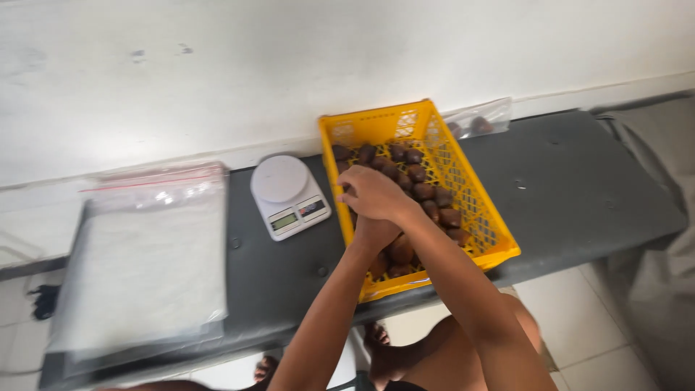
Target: The person picks two brown fruits from a yellow crate, places them on a digital scale, then transfers them into a clear zip-lock bag. The person seals the bag and places it on the table.
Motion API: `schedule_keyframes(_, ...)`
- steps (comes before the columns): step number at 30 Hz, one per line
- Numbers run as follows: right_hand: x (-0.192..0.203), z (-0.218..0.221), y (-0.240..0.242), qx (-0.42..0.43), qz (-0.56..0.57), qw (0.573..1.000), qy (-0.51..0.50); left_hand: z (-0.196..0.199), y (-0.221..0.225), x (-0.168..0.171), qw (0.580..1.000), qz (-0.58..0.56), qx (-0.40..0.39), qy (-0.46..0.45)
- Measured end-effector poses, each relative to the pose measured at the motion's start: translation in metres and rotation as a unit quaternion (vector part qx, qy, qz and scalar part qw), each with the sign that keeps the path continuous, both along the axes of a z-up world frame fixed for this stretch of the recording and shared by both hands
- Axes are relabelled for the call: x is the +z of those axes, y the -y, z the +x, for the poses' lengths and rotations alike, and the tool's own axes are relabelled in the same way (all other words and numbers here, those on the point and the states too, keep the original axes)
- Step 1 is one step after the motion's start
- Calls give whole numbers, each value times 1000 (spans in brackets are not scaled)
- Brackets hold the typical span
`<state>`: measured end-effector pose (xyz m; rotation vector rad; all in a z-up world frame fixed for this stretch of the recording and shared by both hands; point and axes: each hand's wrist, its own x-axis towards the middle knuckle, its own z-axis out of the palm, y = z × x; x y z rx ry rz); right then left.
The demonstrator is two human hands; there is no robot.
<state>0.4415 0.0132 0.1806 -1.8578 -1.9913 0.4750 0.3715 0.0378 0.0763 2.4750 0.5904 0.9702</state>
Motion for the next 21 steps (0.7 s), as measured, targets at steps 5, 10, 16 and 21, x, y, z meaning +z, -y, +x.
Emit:
schedule_keyframes(5, -16, -15, -9, -5, 171, 977, -125, -72, -16, -28, 998, 16, 23, 47)
schedule_keyframes(10, -36, -10, -40, -111, 186, 956, -197, -162, -28, -4, 984, 7, 131, 120)
schedule_keyframes(16, -51, -18, -41, -262, 216, 897, -285, -243, -32, -20, 941, -17, 285, 185)
schedule_keyframes(21, -112, 18, -54, -325, 179, 898, -238, -288, -40, -26, 946, -36, 301, 114)
